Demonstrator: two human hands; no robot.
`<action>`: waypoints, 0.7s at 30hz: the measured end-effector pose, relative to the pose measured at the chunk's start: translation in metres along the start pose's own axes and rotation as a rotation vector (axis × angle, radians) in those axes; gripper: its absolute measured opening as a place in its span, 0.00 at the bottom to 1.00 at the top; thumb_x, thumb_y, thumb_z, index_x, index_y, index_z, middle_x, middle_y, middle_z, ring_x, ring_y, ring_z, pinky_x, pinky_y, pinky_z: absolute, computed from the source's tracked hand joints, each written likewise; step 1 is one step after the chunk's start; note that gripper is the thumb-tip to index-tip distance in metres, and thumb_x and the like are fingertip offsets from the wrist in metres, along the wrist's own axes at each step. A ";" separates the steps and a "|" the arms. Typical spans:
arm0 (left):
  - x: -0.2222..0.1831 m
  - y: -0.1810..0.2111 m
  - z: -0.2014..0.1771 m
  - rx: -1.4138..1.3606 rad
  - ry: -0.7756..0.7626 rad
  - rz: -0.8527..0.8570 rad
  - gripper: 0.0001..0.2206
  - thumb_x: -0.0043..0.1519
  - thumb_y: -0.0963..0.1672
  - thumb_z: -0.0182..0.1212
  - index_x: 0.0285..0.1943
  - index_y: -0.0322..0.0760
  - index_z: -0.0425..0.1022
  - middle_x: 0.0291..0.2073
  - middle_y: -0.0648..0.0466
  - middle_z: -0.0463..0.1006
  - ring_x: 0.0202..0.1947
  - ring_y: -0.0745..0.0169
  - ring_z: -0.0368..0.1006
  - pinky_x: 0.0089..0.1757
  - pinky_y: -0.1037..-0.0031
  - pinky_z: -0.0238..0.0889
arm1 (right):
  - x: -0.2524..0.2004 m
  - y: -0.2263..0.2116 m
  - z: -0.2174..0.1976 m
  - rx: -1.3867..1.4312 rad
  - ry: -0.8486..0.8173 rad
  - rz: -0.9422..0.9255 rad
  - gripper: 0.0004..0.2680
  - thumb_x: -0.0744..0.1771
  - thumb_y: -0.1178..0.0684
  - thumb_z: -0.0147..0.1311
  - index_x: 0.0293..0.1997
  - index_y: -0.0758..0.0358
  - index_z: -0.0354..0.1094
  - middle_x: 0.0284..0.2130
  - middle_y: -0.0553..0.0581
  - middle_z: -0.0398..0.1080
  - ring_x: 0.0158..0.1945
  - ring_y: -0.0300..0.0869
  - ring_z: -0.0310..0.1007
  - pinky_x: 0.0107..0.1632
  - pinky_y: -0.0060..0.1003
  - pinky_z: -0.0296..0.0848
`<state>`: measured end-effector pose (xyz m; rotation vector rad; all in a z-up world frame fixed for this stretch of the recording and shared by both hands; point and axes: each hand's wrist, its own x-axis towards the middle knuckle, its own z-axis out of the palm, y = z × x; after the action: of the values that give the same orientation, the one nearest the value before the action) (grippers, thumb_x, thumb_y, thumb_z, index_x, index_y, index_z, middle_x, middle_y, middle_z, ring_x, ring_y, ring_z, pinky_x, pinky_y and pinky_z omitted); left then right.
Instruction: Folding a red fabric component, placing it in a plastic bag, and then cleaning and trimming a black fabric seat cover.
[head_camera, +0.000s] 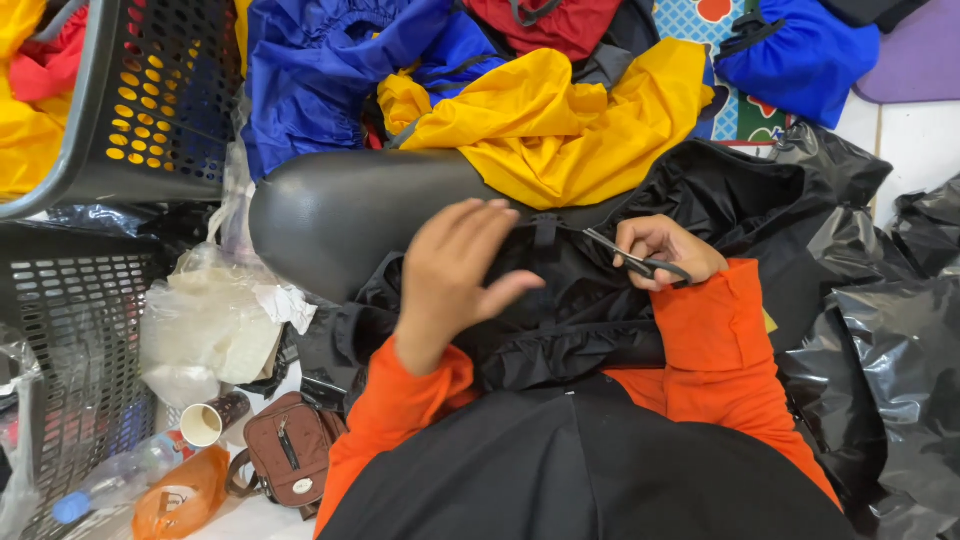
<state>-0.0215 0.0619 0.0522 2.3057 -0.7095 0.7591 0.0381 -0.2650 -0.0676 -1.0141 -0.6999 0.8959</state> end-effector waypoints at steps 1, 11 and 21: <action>-0.008 -0.004 -0.008 0.049 -0.085 -0.100 0.25 0.64 0.56 0.63 0.59 0.34 0.77 0.49 0.45 0.80 0.53 0.38 0.74 0.55 0.52 0.66 | 0.000 0.001 0.001 0.006 0.012 -0.003 0.23 0.63 0.36 0.66 0.45 0.72 0.66 0.11 0.53 0.68 0.13 0.27 0.55 0.19 0.19 0.52; -0.033 -0.036 -0.016 0.170 -0.135 -0.254 0.05 0.61 0.46 0.73 0.38 0.43 0.84 0.28 0.59 0.80 0.43 0.59 0.75 0.58 0.63 0.59 | 0.012 -0.011 0.011 0.013 0.097 -0.038 0.23 0.63 0.36 0.62 0.43 0.74 0.66 0.10 0.54 0.67 0.12 0.26 0.52 0.17 0.22 0.51; -0.024 -0.040 -0.016 0.102 -0.163 -0.301 0.06 0.66 0.48 0.65 0.38 0.48 0.77 0.26 0.63 0.74 0.35 0.62 0.73 0.45 0.70 0.59 | 0.007 0.014 0.002 0.014 0.326 -0.193 0.23 0.63 0.41 0.63 0.48 0.76 0.64 0.16 0.55 0.67 0.17 0.31 0.63 0.23 0.22 0.56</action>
<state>-0.0181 0.1065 0.0319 2.5117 -0.3843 0.4827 0.0356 -0.2541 -0.0791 -1.0313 -0.5050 0.5501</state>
